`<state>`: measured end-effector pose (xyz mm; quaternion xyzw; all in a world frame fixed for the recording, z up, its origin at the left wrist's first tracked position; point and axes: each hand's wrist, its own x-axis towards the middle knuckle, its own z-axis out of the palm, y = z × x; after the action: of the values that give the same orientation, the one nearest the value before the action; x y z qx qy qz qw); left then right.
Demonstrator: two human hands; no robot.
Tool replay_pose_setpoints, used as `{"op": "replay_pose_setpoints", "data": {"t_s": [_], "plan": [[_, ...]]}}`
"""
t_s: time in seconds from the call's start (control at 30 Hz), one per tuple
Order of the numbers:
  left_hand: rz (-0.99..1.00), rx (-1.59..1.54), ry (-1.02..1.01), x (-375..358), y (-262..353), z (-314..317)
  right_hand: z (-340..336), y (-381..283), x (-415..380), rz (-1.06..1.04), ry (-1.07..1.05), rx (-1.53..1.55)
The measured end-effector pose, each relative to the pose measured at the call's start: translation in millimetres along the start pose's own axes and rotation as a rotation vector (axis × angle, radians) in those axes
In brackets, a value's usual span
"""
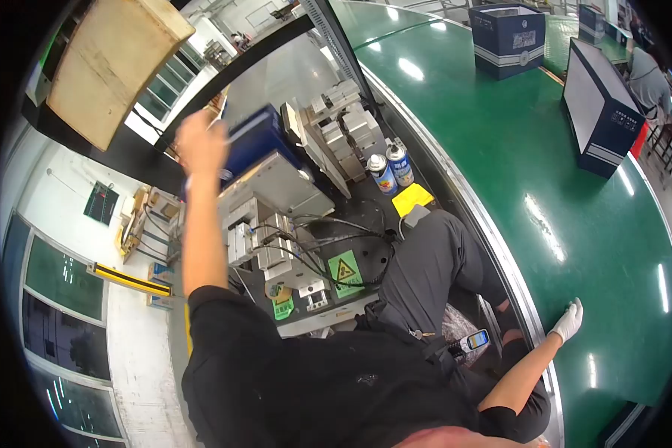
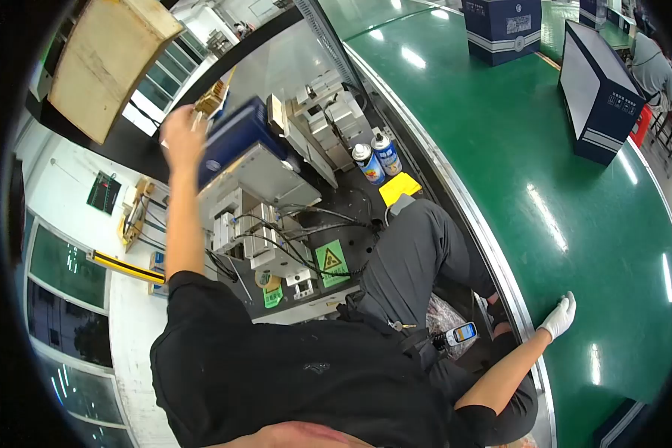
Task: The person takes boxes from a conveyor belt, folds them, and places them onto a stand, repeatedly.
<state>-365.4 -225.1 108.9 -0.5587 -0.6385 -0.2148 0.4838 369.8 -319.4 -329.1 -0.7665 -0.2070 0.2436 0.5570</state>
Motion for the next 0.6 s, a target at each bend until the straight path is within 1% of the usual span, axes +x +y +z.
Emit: {"op": "replay_pose_setpoints", "data": {"t_s": [0.03,0.07,0.1,0.13,0.17,0.2,0.23,0.27,0.33,0.37,0.4,0.43,0.5,0.6], "plan": [[-0.071,-0.307,-0.163,-16.0,54.6,7.2,-2.1,-0.7,-3.4,-0.003,0.014,-0.037],[0.037,-0.428,-0.373,-30.7,104.2,9.7,-2.2,0.5,-5.4,-0.029,0.005,-0.068],[0.018,-0.480,-0.699,-42.7,161.3,-2.5,-0.6,2.0,-3.5,-0.060,0.005,-0.099],[0.333,-0.674,-0.621,-84.9,181.9,45.7,-1.9,3.0,-4.1,-0.057,0.028,-0.118],[0.446,-0.668,-0.812,-113.7,214.0,62.2,1.1,3.6,-6.6,-0.090,0.036,-0.182],[0.471,-0.723,-0.908,-158.9,236.2,101.9,2.8,3.9,-10.4,-0.119,0.043,-0.248],[0.499,-0.740,-0.966,-198.8,256.6,128.4,4.1,5.8,-14.9,-0.133,0.054,-0.255],[0.447,-0.692,-1.268,-218.6,273.7,139.2,4.6,4.1,-17.9,-0.147,0.072,-0.258],[0.422,-0.771,-1.246,-270.3,289.3,169.1,4.4,-8.6,-32.9,-0.215,0.128,-0.354],[0.391,-0.696,-1.371,-270.9,299.2,166.6,7.7,-8.6,-33.4,-0.243,0.164,-0.398],[0.421,-0.604,-1.474,-268.8,306.1,160.7,9.9,-13.4,-36.2,-0.230,0.187,-0.411],[0.321,-0.744,-1.459,-305.9,304.9,193.6,9.3,-16.7,-40.0,-0.213,0.201,-0.429],[0.398,-0.766,-1.458,-278.9,312.7,220.9,10.2,-8.3,-36.0,-0.223,0.235,-0.540],[0.423,-0.722,-1.499,-251.9,320.2,229.7,6.1,-10.4,-33.0,-0.223,0.267,-0.610]]}}
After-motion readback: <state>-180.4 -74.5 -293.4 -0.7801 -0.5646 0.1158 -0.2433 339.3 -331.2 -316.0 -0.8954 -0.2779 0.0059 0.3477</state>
